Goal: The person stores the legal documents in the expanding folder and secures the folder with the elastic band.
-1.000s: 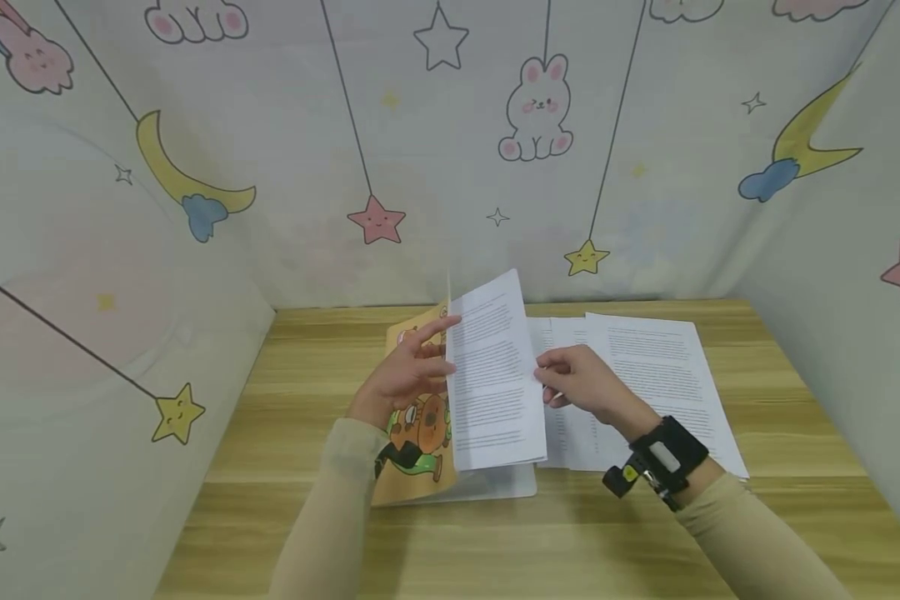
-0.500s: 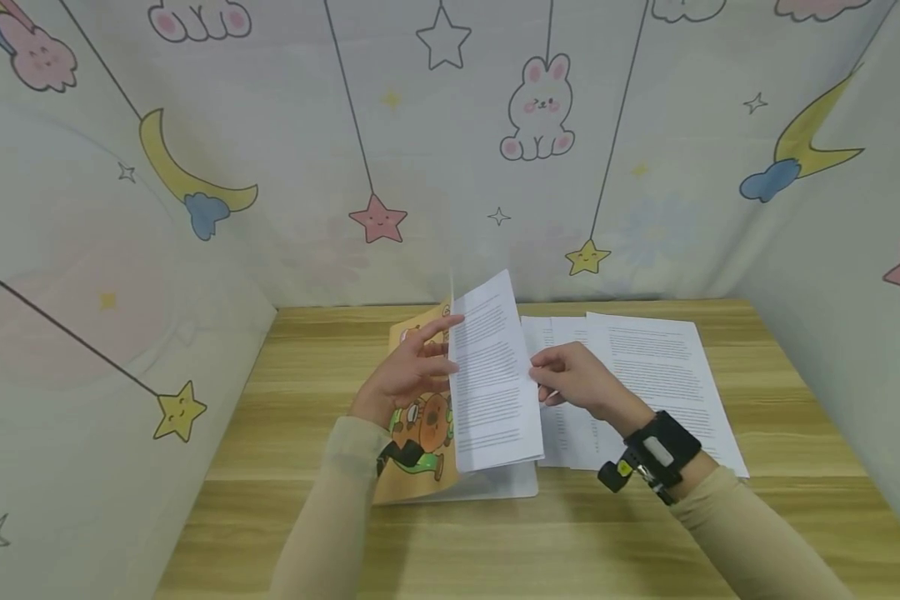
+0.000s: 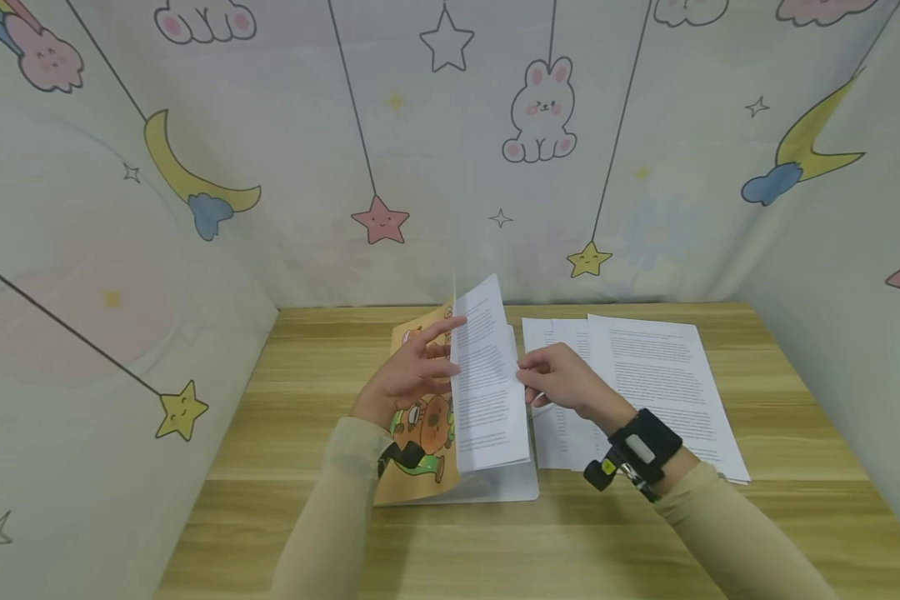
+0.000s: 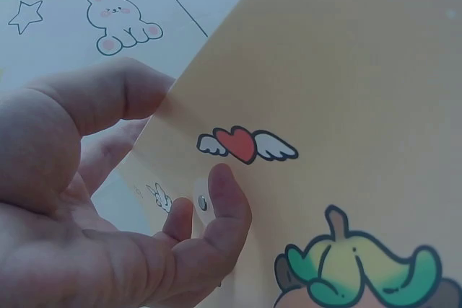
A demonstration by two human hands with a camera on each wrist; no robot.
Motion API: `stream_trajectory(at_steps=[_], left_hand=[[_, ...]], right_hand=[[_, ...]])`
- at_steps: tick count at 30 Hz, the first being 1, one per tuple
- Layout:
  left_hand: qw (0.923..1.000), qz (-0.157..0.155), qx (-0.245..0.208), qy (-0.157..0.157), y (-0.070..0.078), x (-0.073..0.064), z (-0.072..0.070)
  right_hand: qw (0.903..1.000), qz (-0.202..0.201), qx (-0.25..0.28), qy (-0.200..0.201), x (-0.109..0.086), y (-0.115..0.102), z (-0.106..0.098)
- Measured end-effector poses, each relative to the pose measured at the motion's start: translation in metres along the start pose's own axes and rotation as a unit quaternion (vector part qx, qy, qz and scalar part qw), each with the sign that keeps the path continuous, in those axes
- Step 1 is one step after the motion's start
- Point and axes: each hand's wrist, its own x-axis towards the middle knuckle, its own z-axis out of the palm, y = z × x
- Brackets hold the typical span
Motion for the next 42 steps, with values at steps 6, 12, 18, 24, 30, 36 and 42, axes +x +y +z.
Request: stream_trajectory(at_steps=[6, 12, 18, 24, 30, 36, 42], left_hand=[[1.0, -0.001, 0.009, 0.004, 0.002, 0.0, 0.001], [0.9999, -0.001, 0.013, 0.008, 0.002, 0.0, 0.001], [0.9999, -0.002, 0.011, 0.007, 0.001, 0.001, 0.001], [0.9998, 0.001, 0.017, 0.006, 0.0, 0.001, 0.0], [0.9998, -0.004, 0.018, 0.006, 0.001, 0.001, 0.001], [1.0, -0.003, 0.008, 0.002, 0.001, 0.0, 0.003], [1.0, 0.003, 0.005, 0.0, 0.001, 0.001, 0.004]], right_hand=[[1.0, 0.007, 0.0, -0.002, 0.006, 0.0, 0.006], [0.9999, 0.009, -0.011, -0.003, 0.01, -0.002, 0.01], [0.9996, 0.023, -0.011, -0.007, 0.008, -0.004, 0.007], [0.9996, 0.023, -0.006, -0.011, 0.007, -0.005, 0.006], [0.9998, 0.017, -0.009, -0.009, 0.01, -0.007, 0.01], [0.9998, 0.009, -0.014, -0.01, 0.012, -0.009, 0.016], [0.9997, 0.013, -0.015, -0.013, 0.016, -0.011, 0.02]])
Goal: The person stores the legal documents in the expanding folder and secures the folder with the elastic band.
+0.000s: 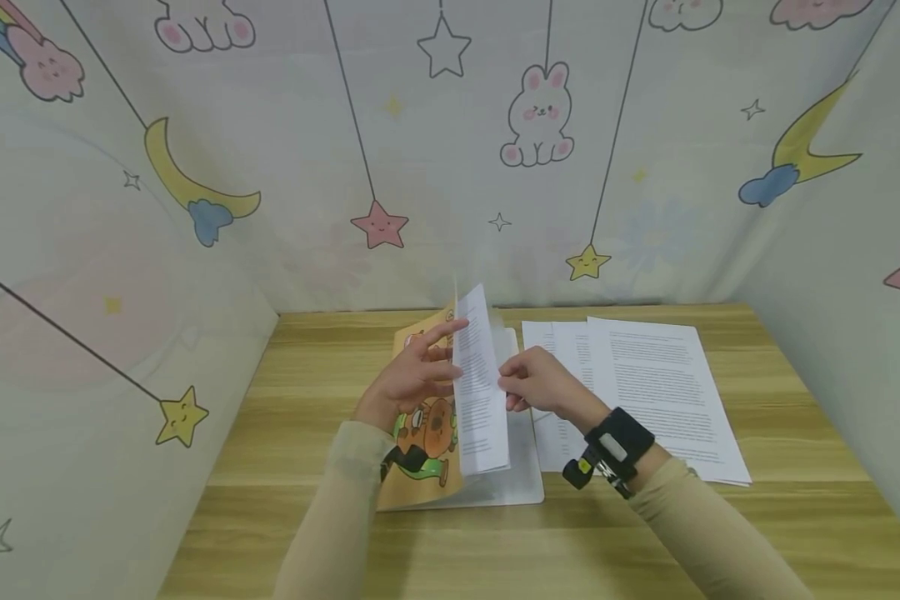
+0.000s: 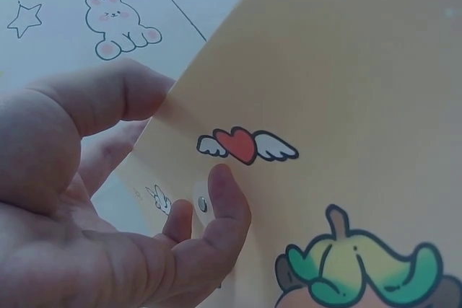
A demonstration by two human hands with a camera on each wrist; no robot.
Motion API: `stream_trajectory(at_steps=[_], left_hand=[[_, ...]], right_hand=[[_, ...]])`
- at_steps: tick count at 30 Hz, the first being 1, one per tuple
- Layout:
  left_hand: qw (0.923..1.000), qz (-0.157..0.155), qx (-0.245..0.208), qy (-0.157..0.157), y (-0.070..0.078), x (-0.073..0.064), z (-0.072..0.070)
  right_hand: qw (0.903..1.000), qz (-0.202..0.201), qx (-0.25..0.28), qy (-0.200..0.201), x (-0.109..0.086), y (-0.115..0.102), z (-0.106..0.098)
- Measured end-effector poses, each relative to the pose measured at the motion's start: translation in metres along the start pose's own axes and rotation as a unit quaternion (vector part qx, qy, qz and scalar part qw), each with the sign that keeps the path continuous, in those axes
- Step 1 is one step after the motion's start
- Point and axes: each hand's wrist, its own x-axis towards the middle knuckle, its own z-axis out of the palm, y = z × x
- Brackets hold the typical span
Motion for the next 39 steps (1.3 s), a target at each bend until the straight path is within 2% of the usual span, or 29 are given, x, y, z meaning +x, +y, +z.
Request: stream_trajectory(at_steps=[13, 24, 30, 39], left_hand=[[1.0, -0.005, 0.006, 0.004, 0.0, 0.001, 0.001], [0.9999, -0.005, 0.009, 0.004, 0.0, 0.001, 0.001], [0.9998, -0.007, 0.018, -0.002, 0.0, 0.003, 0.003], [0.9999, -0.008, 0.013, -0.001, 0.001, 0.003, 0.004]], right_hand=[[0.9996, 0.02, -0.014, -0.011, 0.003, 0.0, 0.007], [0.9996, 0.025, -0.007, -0.014, 0.001, 0.0, -0.003], [0.9994, 0.028, 0.006, -0.021, 0.004, 0.002, 0.004], [0.9994, 0.032, -0.002, -0.014, 0.005, -0.005, 0.01]])
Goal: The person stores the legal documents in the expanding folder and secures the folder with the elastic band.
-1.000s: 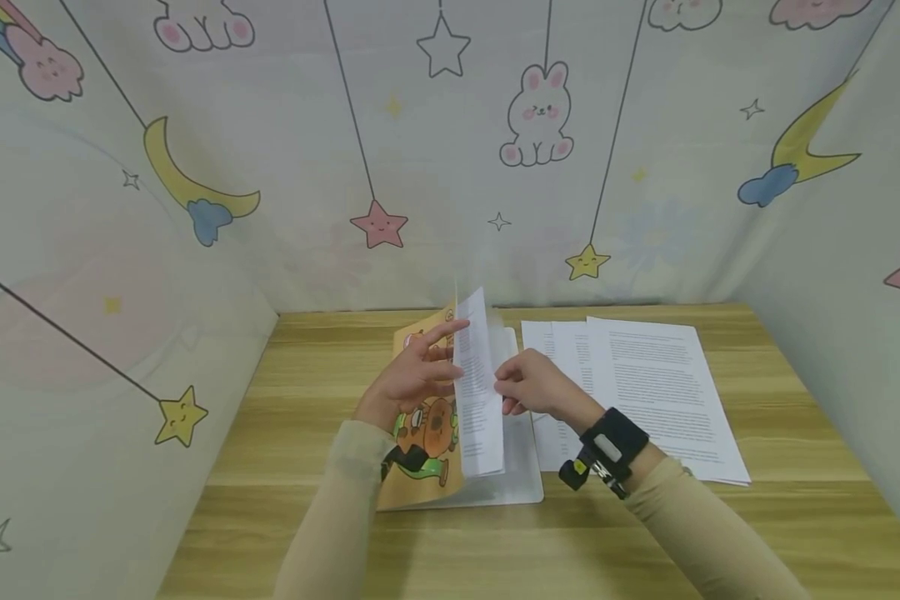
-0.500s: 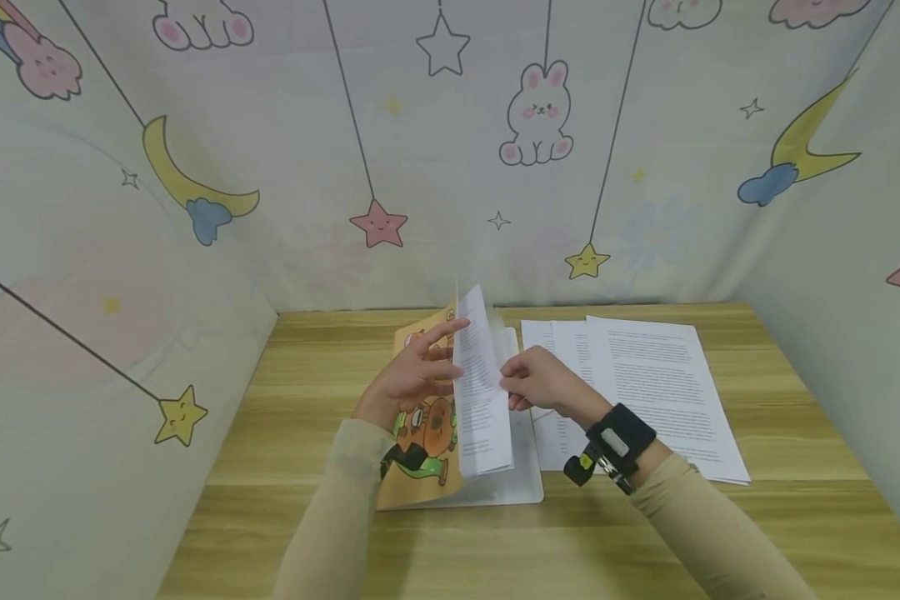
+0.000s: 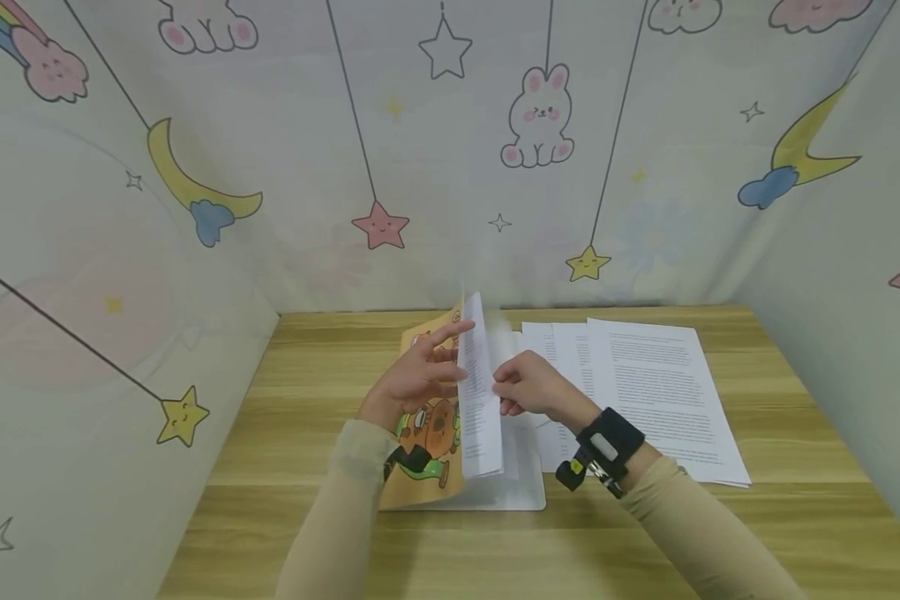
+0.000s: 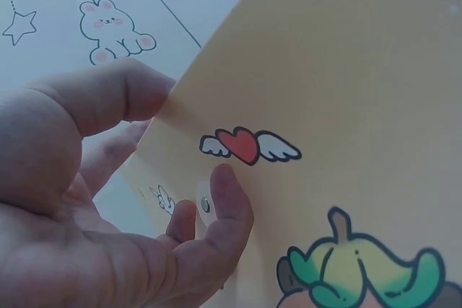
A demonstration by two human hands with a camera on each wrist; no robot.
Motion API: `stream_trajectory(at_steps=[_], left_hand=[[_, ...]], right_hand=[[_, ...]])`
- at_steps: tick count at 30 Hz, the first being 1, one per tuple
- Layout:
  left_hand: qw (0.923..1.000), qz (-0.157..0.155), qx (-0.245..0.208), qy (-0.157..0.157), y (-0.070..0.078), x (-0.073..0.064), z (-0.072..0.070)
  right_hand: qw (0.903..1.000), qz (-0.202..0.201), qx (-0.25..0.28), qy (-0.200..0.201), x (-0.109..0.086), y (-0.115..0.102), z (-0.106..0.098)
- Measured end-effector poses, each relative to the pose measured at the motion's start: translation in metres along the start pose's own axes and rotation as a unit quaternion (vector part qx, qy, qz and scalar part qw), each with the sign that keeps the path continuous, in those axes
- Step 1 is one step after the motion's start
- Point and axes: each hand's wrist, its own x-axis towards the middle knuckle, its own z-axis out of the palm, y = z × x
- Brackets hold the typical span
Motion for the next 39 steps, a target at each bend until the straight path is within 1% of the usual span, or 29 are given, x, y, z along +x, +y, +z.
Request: stream_trajectory(at_steps=[8, 15, 19, 22, 26, 31, 36, 39], left_hand=[[1.0, 0.003, 0.0, -0.001, 0.0, 0.0, 0.001], [1.0, 0.003, 0.0, -0.003, -0.003, 0.001, -0.001], [1.0, 0.002, -0.001, -0.007, -0.003, 0.001, -0.002], [1.0, 0.003, 0.003, -0.007, -0.002, 0.0, -0.002], [0.9999, 0.006, 0.006, -0.006, -0.002, 0.001, -0.002], [1.0, 0.002, 0.003, -0.003, 0.0, 0.002, -0.001], [1.0, -0.006, 0.0, 0.004, 0.002, 0.003, 0.0], [0.9999, -0.008, -0.007, 0.008, 0.0, 0.002, 0.0]], right_hand=[[0.9999, 0.008, -0.001, 0.015, 0.001, -0.001, 0.004], [0.9997, 0.011, -0.007, 0.02, 0.001, 0.001, 0.009], [0.9994, 0.016, -0.022, 0.023, 0.001, 0.0, 0.009], [0.9986, 0.012, -0.043, 0.03, 0.001, 0.0, 0.007], [0.997, 0.003, -0.065, 0.041, 0.0, 0.002, 0.004], [0.9956, -0.003, -0.074, 0.057, -0.002, 0.004, -0.004], [0.9947, -0.02, -0.065, 0.077, -0.006, 0.009, -0.013], [0.9943, -0.029, -0.054, 0.088, -0.009, 0.016, -0.019]])
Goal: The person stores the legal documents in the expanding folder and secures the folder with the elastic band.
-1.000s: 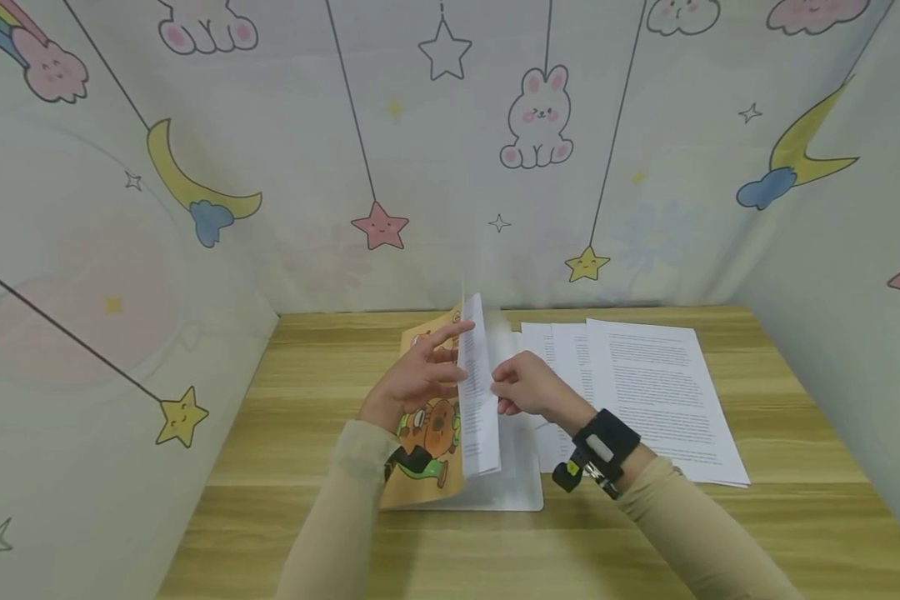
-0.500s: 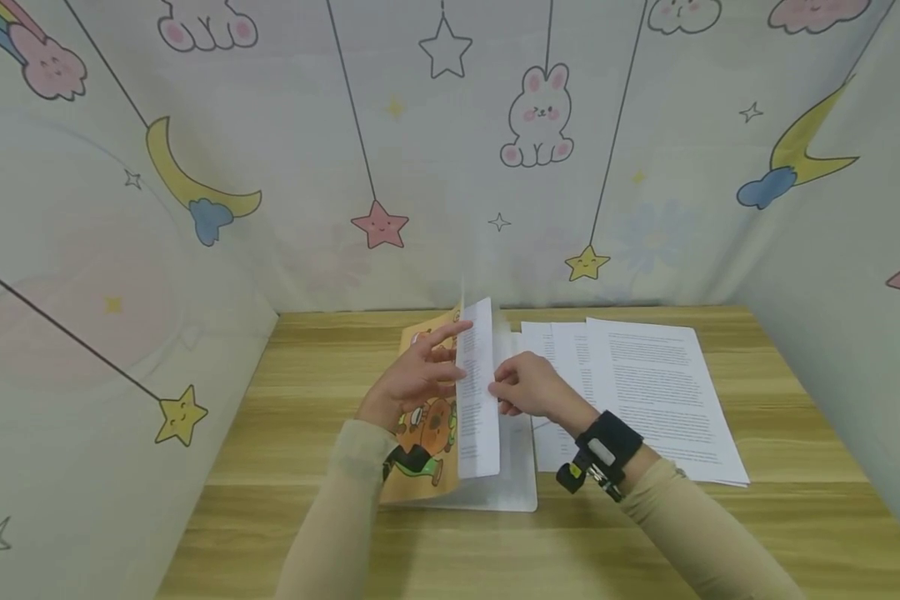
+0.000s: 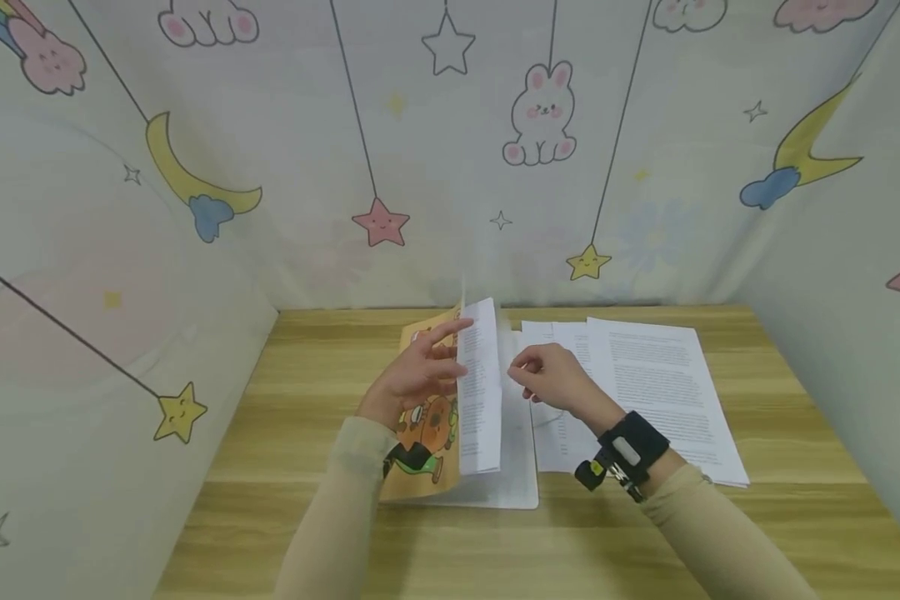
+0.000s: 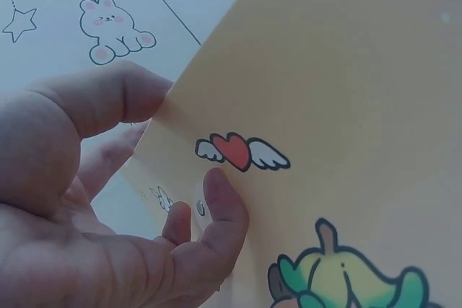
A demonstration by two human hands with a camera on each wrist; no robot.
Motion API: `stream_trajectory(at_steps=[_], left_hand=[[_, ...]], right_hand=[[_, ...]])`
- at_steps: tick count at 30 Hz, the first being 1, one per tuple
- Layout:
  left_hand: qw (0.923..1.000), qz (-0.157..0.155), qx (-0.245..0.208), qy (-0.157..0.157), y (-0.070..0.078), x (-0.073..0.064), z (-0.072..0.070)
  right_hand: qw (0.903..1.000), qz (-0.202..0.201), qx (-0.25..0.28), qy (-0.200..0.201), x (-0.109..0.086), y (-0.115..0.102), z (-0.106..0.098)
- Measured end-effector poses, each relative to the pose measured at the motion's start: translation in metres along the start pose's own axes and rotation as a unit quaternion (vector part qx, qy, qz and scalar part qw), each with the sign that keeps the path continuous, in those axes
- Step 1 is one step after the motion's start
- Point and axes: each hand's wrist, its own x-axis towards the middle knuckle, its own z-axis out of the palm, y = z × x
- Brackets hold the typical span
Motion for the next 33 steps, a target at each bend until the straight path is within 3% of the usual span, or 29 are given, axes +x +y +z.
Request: stream_trajectory(at_steps=[7, 12, 18, 27, 33], left_hand=[[0.9999, 0.007, -0.008, -0.011, 0.0, 0.0, 0.0], [0.9999, 0.013, 0.0, -0.008, 0.003, 0.002, -0.001], [1.0, 0.005, -0.003, -0.006, 0.004, 0.001, -0.001], [0.9999, 0.013, -0.01, -0.004, 0.004, 0.002, -0.001], [0.9999, 0.006, -0.008, -0.005, 0.001, 0.001, 0.0]], right_hand=[[0.9987, 0.0, -0.024, 0.044, -0.005, 0.029, -0.026], [0.9945, 0.035, -0.062, 0.077, -0.011, 0.053, -0.049], [0.9873, 0.089, -0.097, 0.089, -0.019, 0.085, -0.068], [0.9661, 0.143, -0.168, 0.134, -0.042, 0.134, -0.102], [0.946, 0.235, -0.165, 0.152, -0.057, 0.173, -0.113]])
